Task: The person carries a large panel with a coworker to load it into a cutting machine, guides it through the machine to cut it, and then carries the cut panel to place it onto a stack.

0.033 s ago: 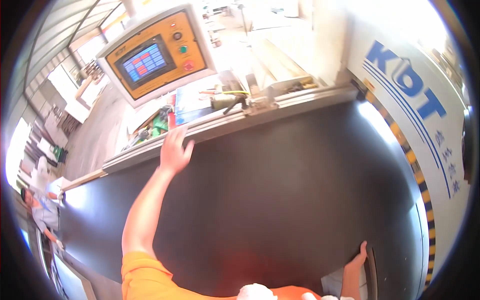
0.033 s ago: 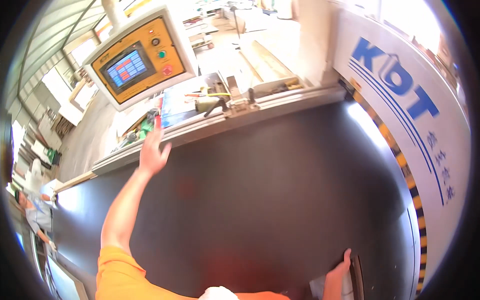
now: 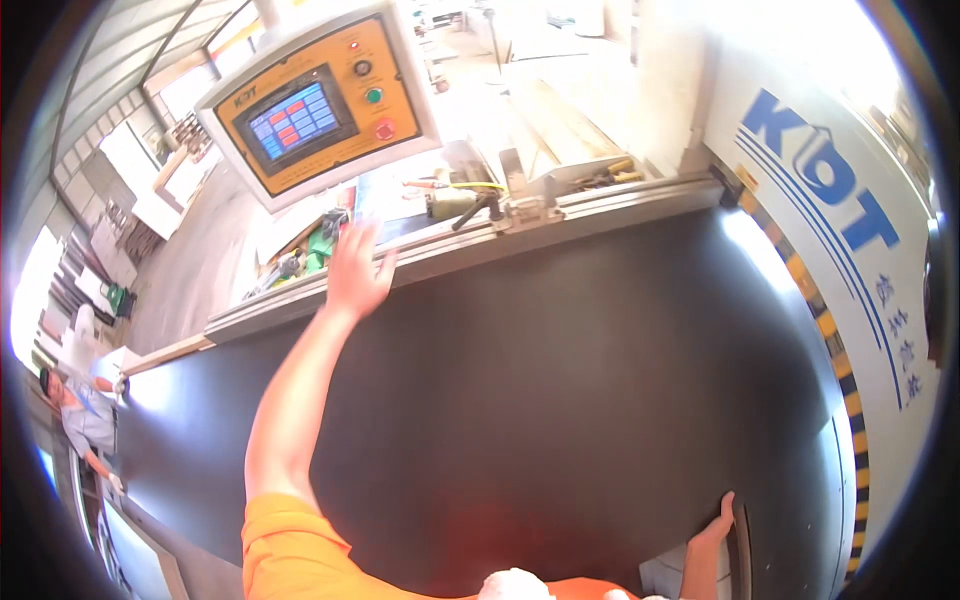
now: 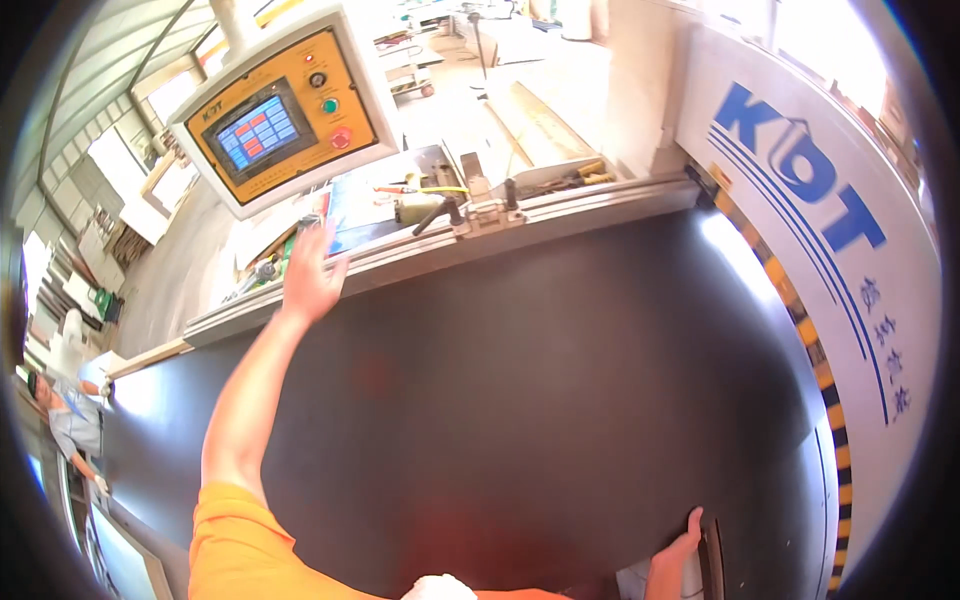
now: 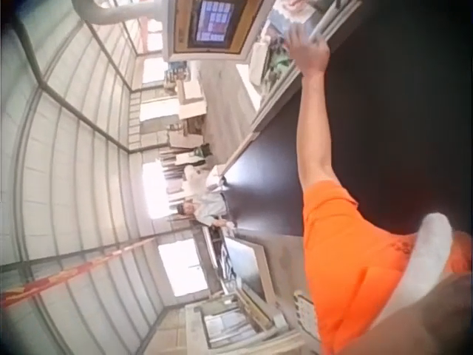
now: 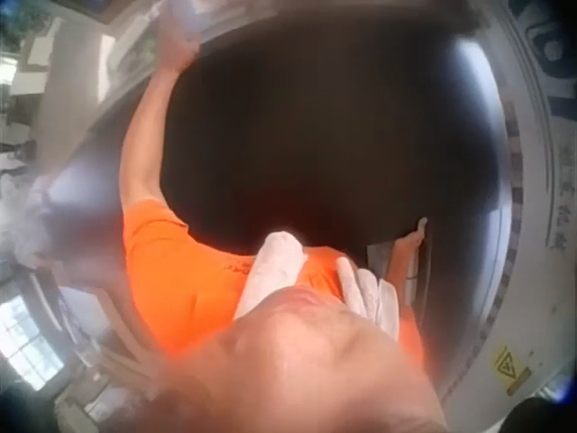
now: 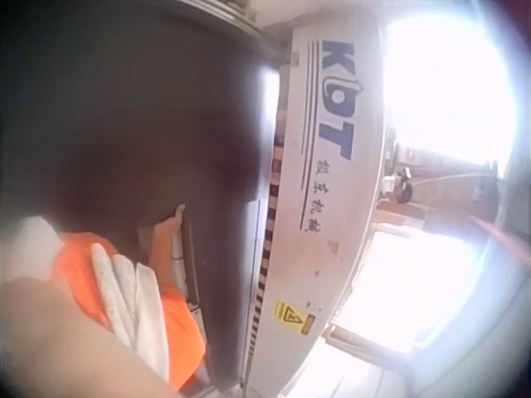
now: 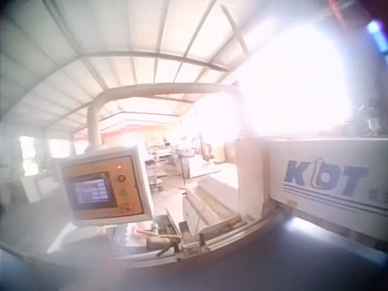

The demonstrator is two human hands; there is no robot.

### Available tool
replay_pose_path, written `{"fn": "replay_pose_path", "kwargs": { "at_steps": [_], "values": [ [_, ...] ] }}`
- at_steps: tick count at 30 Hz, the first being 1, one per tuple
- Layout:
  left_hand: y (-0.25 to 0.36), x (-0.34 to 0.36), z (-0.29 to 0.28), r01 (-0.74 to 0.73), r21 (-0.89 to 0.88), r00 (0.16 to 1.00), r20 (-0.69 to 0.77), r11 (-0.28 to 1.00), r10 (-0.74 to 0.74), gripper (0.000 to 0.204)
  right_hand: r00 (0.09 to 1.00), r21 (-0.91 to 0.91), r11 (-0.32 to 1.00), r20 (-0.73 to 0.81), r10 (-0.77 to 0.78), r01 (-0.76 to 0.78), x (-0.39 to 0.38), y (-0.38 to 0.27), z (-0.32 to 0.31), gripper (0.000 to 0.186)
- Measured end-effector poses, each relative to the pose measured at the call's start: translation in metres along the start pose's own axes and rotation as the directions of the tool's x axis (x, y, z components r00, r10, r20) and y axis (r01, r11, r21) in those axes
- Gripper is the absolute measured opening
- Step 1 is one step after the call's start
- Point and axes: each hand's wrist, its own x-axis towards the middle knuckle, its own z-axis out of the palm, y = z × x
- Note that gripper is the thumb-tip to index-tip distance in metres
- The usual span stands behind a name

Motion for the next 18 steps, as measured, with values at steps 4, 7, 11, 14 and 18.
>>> {"fn": "replay_pose_path", "kwargs": {
  "at_steps": [4,7,11,14,18],
  "values": [
    [-0.016,0.132,0.035,0.052,0.127,0.969,-0.245,0.991,-0.019,0.046,0.997,-0.072,0.995,-0.051,0.059,-0.063,-0.003,0.0,0.011,0.067],
    [-0.025,0.174,0.067,0.24,0.164,0.953,-0.227,0.957,-0.2,0.045,0.998,-0.045,0.998,-0.047,0.05,-0.052,-0.013,-0.005,0.019,0.065],
    [-0.047,0.18,0.057,0.261,0.031,0.951,-0.18,0.965,-0.252,0.04,0.99,-0.09,0.994,-0.133,0.042,-0.054,-0.006,-0.004,0.017,0.065],
    [-0.04,0.148,0.042,0.123,-0.157,0.919,-0.355,0.98,-0.173,0.04,0.991,-0.089,0.995,-0.128,0.041,-0.052,-0.004,-0.002,0.02,0.064],
    [-0.021,-0.026,0.03,-0.018,0.034,0.973,0.231,0.999,0.01,0.051,0.999,-0.029,0.999,-0.007,0.034,-0.034,0.006,-0.005,-0.002,0.062]
  ]
}}
